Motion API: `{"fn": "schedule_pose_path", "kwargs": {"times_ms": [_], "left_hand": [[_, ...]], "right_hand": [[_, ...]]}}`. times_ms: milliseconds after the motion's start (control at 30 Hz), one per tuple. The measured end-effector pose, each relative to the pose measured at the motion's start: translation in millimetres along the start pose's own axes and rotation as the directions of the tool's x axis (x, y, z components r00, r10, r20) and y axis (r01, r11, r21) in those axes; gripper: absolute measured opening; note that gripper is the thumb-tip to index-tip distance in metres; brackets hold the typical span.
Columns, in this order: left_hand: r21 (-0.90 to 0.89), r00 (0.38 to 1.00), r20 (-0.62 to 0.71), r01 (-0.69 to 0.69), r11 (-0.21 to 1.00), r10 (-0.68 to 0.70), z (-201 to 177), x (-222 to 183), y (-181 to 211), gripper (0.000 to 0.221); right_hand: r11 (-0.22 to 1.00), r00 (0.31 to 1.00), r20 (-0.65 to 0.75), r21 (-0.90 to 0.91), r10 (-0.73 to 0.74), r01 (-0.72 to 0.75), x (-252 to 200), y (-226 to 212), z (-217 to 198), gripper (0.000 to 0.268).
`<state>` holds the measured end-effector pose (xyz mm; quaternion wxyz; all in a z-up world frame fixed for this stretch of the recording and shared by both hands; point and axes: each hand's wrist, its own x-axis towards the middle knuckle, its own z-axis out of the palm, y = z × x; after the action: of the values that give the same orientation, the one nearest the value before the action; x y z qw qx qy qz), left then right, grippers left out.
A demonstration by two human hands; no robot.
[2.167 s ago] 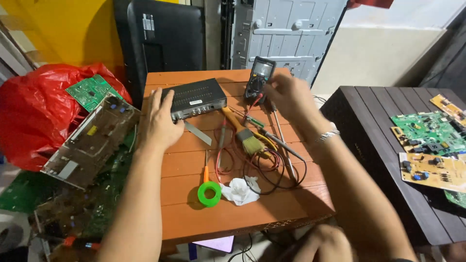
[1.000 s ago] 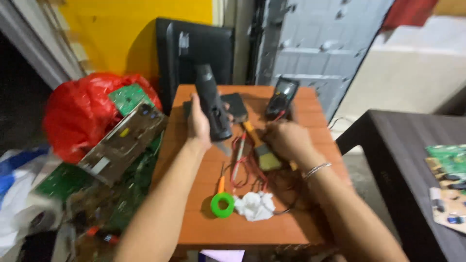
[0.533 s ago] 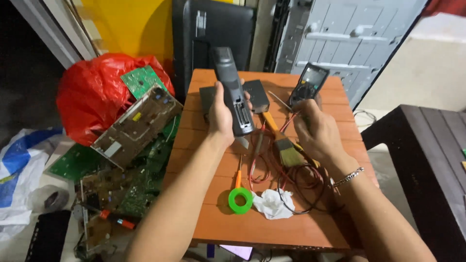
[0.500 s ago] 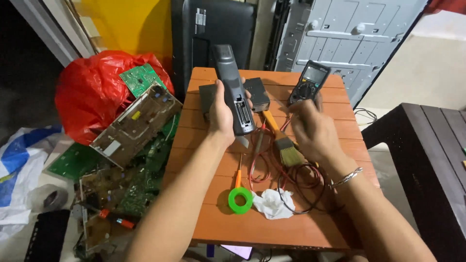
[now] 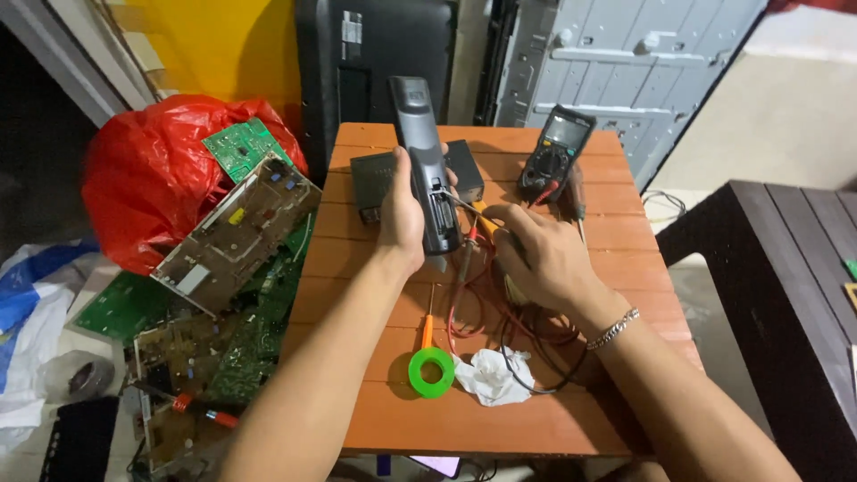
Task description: Testing an electronic device's internal components using a multimeter and visual inspection on a repair bench.
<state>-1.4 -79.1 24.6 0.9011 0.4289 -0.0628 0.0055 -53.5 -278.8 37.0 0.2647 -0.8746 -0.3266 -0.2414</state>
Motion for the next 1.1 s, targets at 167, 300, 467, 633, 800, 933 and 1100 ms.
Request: {"fn": "schedule_pose_path", "kwargs": {"times_ms": [167,300,467,633,800,933,1100], "left_hand": [[0.031,1.0,-0.001,-0.028,0.999,0.028,0.2,1.2,-0.5,0.067],[0.038,0.999,0.01,-0.032,0.999,0.031,-2.9,2.1,0.6,0.068],[0.09,0.998,-0.013,-0.053,0.995,0.054,2.8,-2.8,1.3,0.07],[0.107,0.996,-0.021,-0.079,0.991,0.082,3.4,-2.4,3.5,0.07],[0.111,0.995,-0.058,-0.07,0.991,0.077,1.4,-2.7,1.8,0.073],[0.107,0.995,-0.058,-0.072,0.992,0.079,1.2,-1.8,1.8,0.074],[0.13,0.989,-0.122,-0.07,0.989,0.086,0.9,0.1,0.2,0.075]], "right_hand": [[1.0,0.999,-0.02,-0.005,-0.025,0.025,-0.3,-8.5,-1.4,0.028],[0.998,0.997,-0.046,0.022,-0.062,0.063,-0.2,-7.7,2.1,0.029],[0.997,0.997,-0.012,0.014,-0.07,0.07,-0.2,-10.1,0.4,0.03],[0.995,0.995,-0.017,0.002,-0.095,0.095,1.6,-11.6,-1.1,0.029],[0.995,0.995,0.004,-0.002,-0.097,0.097,-1.5,-4.2,5.2,0.03],[0.996,0.996,0.0,0.014,-0.093,0.093,0.8,-10.4,5.6,0.029],[0.967,0.984,-0.068,-0.206,-0.165,0.148,-1.2,-15.2,14.0,0.027]]}}
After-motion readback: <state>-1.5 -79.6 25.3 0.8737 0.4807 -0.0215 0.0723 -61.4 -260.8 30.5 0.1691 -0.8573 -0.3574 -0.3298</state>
